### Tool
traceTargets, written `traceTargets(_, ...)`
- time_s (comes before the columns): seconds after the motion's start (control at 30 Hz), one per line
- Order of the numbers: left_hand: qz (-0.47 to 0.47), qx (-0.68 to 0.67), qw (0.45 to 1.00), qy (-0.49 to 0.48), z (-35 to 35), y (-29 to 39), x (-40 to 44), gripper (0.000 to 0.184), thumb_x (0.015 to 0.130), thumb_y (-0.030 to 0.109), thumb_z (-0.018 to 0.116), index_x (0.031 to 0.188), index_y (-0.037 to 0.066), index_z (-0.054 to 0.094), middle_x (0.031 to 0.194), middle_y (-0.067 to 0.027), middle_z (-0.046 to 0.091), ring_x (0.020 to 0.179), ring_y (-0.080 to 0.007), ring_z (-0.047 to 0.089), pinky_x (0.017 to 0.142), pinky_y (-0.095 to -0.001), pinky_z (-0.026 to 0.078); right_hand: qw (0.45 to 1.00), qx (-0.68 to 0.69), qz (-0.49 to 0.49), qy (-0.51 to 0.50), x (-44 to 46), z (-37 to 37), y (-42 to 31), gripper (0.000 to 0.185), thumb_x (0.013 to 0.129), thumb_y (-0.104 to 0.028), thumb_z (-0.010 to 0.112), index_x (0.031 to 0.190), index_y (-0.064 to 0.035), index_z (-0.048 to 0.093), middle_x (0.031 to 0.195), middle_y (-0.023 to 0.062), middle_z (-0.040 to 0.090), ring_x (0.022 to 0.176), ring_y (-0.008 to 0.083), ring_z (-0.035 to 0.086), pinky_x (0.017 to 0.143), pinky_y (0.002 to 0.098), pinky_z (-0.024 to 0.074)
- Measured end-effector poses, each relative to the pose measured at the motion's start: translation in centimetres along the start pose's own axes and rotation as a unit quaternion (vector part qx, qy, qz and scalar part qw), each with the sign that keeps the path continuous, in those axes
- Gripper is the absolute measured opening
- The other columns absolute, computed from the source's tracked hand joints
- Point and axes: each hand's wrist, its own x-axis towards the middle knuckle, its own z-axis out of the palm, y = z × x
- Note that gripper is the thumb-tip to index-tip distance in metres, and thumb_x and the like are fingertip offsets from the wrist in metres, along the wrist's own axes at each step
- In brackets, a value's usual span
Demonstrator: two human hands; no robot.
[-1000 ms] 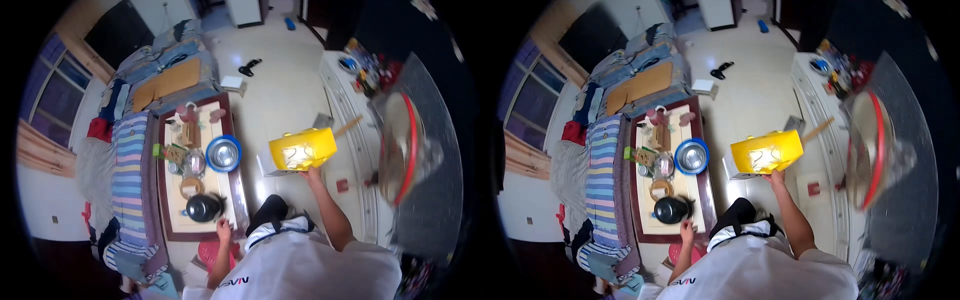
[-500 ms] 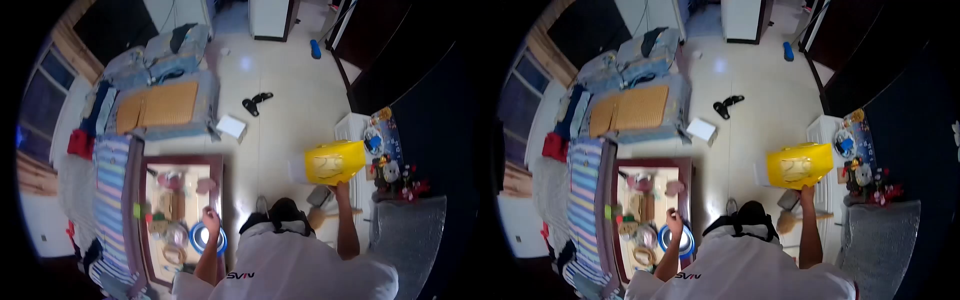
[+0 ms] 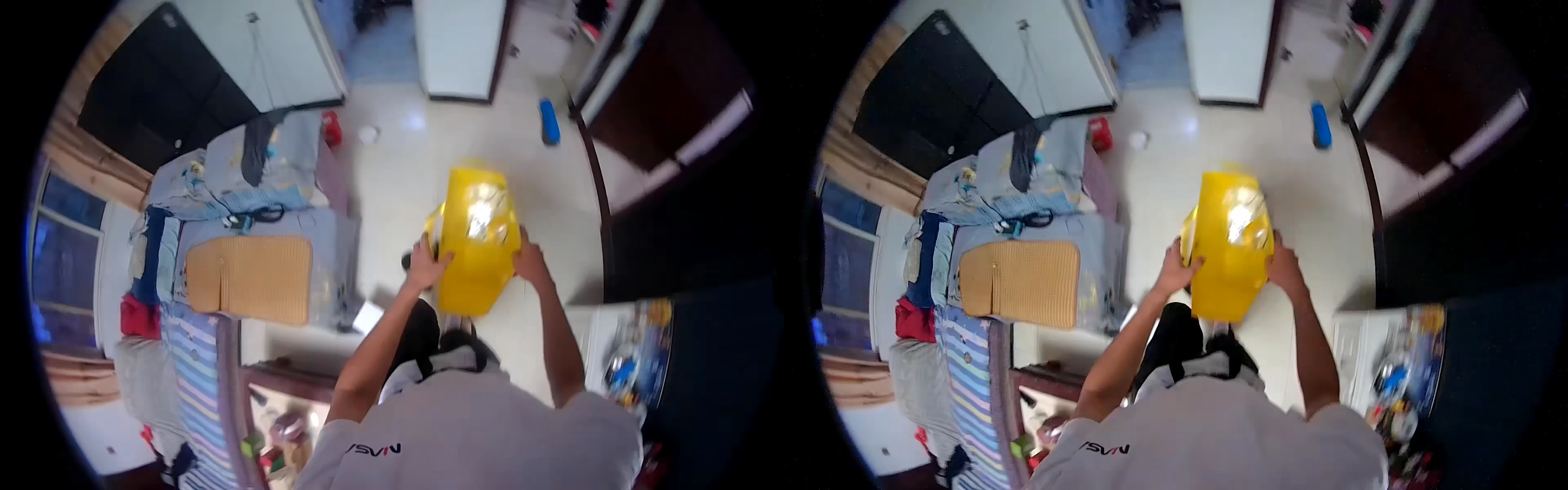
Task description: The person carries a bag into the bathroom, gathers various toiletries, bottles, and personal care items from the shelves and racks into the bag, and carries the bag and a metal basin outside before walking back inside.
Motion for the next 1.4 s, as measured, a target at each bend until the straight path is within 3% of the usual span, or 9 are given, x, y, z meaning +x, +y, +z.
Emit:
traceTargets(0.23,-0.178,-0.013,0.984,0.008,-8.8,0.6,23.7,0.042,0.081,0.026,0.049,0.114,0.0,0.049,0.091,-0.0281,0.061,0.087,-0.0424,0.058,0.078,-0.0456,0.047,0.976,-0.104,-0.159,-0.111,27.5,-1.6,-12.3,0.05,0.079,-0.005,0.041,0.129,-0.0097,0.037,0.087,0.0228,0.063,0.077,0.0345,0.064,0.071,0.0436,0.0532)
traceTargets(0.37,-0.097,-0.137,0.986,0.025,-10.3,-8.2,37.5,0.043,0.084,0.024,0.046,0.119,-0.001,0.045,0.107,-0.0248,0.058,0.095,-0.0447,0.056,0.083,-0.0458,0.046,0.974,-0.039,-0.106,-0.194,43.2,-0.7,-18.2,0.05,0.079,-0.004,0.039,0.13,-0.0092,0.039,0.087,0.0196,0.064,0.067,0.0283,0.065,0.062,0.0362,0.0547)
traceTargets(0.47,-0.044,-0.124,0.991,0.033,-14.1,-9.8,50.3,0.049,0.085,0.018,0.043,0.13,0.001,0.033,0.115,-0.0224,0.055,0.09,-0.0403,0.061,0.076,-0.0448,0.051,0.975,-0.032,-0.101,-0.197,55.8,-1.1,-25.1,0.051,0.081,-0.003,0.037,0.131,-0.0106,0.039,0.088,0.0163,0.065,0.063,0.0248,0.064,0.059,0.0325,0.0545)
traceTargets(0.57,-0.209,-0.307,0.925,-0.086,-18.5,-8.4,58.3,0.051,0.083,0.007,0.04,0.133,0.004,0.03,0.105,-0.021,0.056,0.076,-0.0286,0.066,0.048,-0.0339,0.057,0.958,-0.055,-0.104,-0.262,66.0,-1.5,-29.3,0.054,0.079,-0.002,0.036,0.131,-0.0109,0.039,0.096,0.0175,0.063,0.071,0.0269,0.065,0.06,0.0334,0.0553)
traceTargets(0.67,-0.203,-0.268,0.941,-0.042,-22.5,-8.2,69.3,0.049,0.082,0.004,0.038,0.13,0.003,0.032,0.104,-0.0198,0.057,0.076,-0.0286,0.066,0.048,-0.0355,0.057,0.967,0.014,-0.118,-0.225,76.6,-1.6,-33.8,0.044,0.078,-0.002,0.037,0.121,-0.0062,0.045,0.095,0.0231,0.061,0.067,0.0306,0.065,0.051,0.0357,0.0543)
traceTargets(0.8,-0.227,-0.228,0.946,-0.035,-28.1,-12.6,85.9,0.05,0.08,0.001,0.038,0.13,0.004,0.033,0.103,-0.0162,0.059,0.076,-0.0292,0.065,0.049,-0.0368,0.057,0.965,-0.112,-0.23,-0.064,96.7,2.2,-34.0,0.051,0.079,-0.009,0.044,0.128,0.0048,0.036,0.102,0.0266,0.058,0.089,0.0389,0.059,0.076,0.0449,0.0491)
traceTargets(1.0,-0.221,-0.283,0.93,0.076,-32.2,-15.8,112.0,0.052,0.081,0.004,0.041,0.132,0.004,0.031,0.103,-0.0193,0.059,0.067,-0.0301,0.065,0.048,-0.0353,0.057,0.974,-0.179,-0.102,-0.099,121.3,6.5,-45.3,0.054,0.082,-0.018,0.054,0.127,0.0047,0.036,0.106,0.0279,0.055,0.1,0.0414,0.053,0.085,0.0466,0.0432)
traceTargets(1.1,-0.275,-0.268,0.911,0.151,-34.9,-14.0,123.1,0.053,0.079,0.002,0.039,0.132,0.004,0.03,0.104,-0.022,0.057,0.069,-0.0327,0.065,0.046,-0.0369,0.057,0.952,-0.102,-0.285,0.046,131.0,7.7,-51.9,0.057,0.079,-0.021,0.061,0.125,0.0041,0.038,0.119,0.0242,0.046,0.11,0.0377,0.045,0.091,0.043,0.0404)
traceTargets(1.4,-0.264,-0.306,0.89,0.211,-39.5,-23.6,152.9,0.048,0.078,-0.004,0.037,0.126,0.002,0.037,0.104,-0.0199,0.056,0.078,-0.0338,0.064,0.047,-0.0378,0.058,0.958,0.099,-0.257,0.076,156.3,6.0,-59.9,0.042,0.079,-0.015,0.06,0.116,0.0005,0.05,0.109,0.0187,0.054,0.092,0.0301,0.057,0.081,0.0383,0.0475)
